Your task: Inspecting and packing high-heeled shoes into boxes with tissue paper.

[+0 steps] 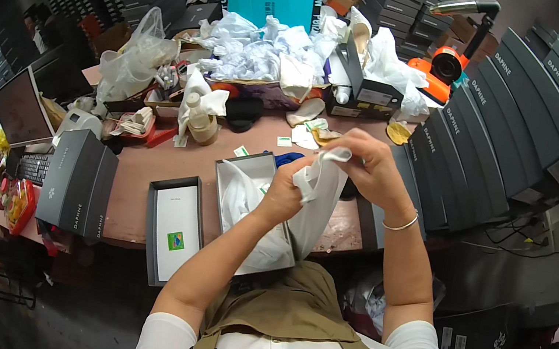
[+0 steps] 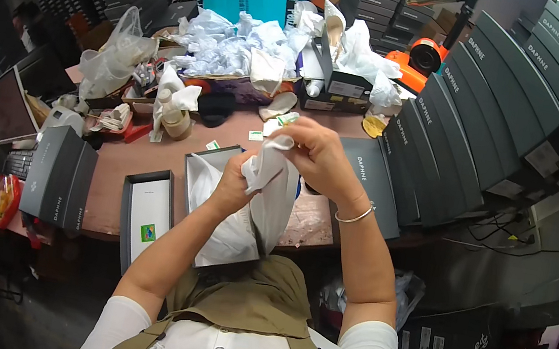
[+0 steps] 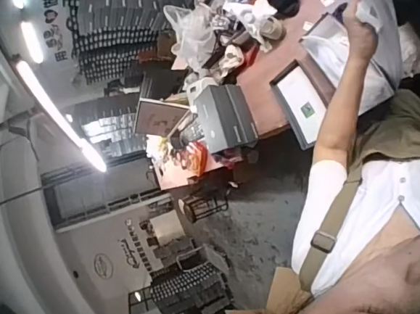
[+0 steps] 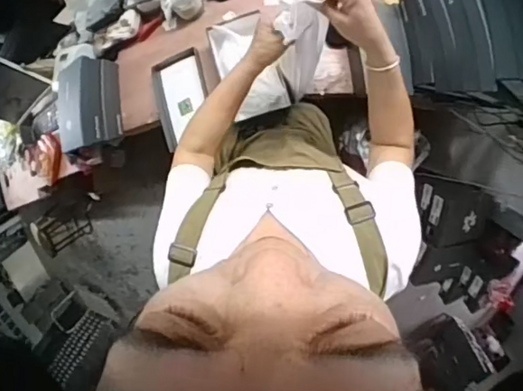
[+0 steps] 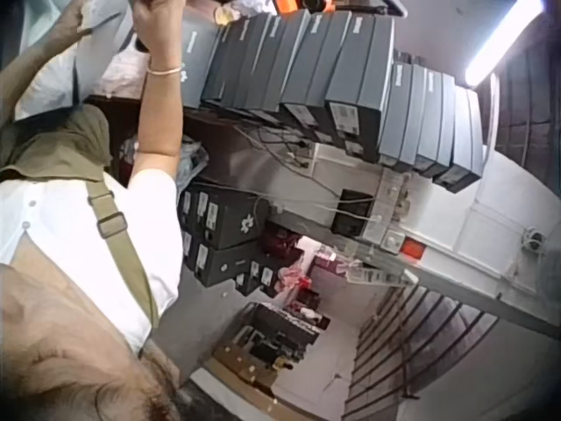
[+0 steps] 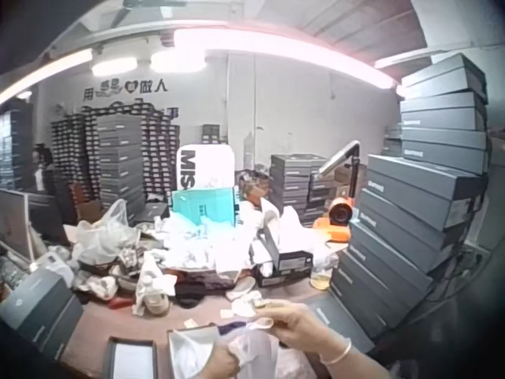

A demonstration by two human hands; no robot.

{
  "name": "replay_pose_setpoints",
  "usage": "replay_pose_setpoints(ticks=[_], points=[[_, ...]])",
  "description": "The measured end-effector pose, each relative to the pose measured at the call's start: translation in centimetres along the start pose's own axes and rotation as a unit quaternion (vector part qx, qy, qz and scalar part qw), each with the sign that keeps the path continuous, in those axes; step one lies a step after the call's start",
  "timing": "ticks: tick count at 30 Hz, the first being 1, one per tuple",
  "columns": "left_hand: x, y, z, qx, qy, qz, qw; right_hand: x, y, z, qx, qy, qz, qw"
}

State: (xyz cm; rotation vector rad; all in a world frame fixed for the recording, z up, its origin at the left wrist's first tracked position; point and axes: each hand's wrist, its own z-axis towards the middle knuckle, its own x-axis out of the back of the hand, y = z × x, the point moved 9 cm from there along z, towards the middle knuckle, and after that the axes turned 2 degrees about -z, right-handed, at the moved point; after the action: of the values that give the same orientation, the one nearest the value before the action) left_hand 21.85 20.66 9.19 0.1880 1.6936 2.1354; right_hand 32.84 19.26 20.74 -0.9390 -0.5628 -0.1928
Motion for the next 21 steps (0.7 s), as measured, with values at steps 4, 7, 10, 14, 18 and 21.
replay_pose_setpoints(ticks=[4, 7, 10, 14, 18, 21], points=[[-1.4, 3.1, 0.1, 0.005, 0.066, -0.226, 0.972, 4.9, 0.0, -3.5, 0.025, 0.184, 0.154, 0.971], [-3.0, 4.7, 0.4, 0.008, 0.054, -0.371, 0.927, 1.2, 8.1, -11.4, -0.175, 0.034, 0.279, 0.943], [-5.7, 5.3, -0.1, -0.078, 0.024, -0.364, 0.928, -9.2, 10.8, -19.3, -0.305, 0.041, 0.514, 0.800], [-5.0, 7.0, -1.6, -0.193, 0.038, -0.071, 0.978, -11.4, 11.4, -19.6, -0.289, 0.118, 0.607, 0.731], [-0.7, 5.4, -4.7, -0.278, 0.064, 0.273, 0.919, -6.9, 10.2, -15.2, -0.228, 0.102, 0.384, 0.889], [-1.4, 3.0, -5.0, -0.255, 0.058, 0.373, 0.890, -8.9, 12.4, -13.8, -0.237, 0.099, 0.425, 0.868]])
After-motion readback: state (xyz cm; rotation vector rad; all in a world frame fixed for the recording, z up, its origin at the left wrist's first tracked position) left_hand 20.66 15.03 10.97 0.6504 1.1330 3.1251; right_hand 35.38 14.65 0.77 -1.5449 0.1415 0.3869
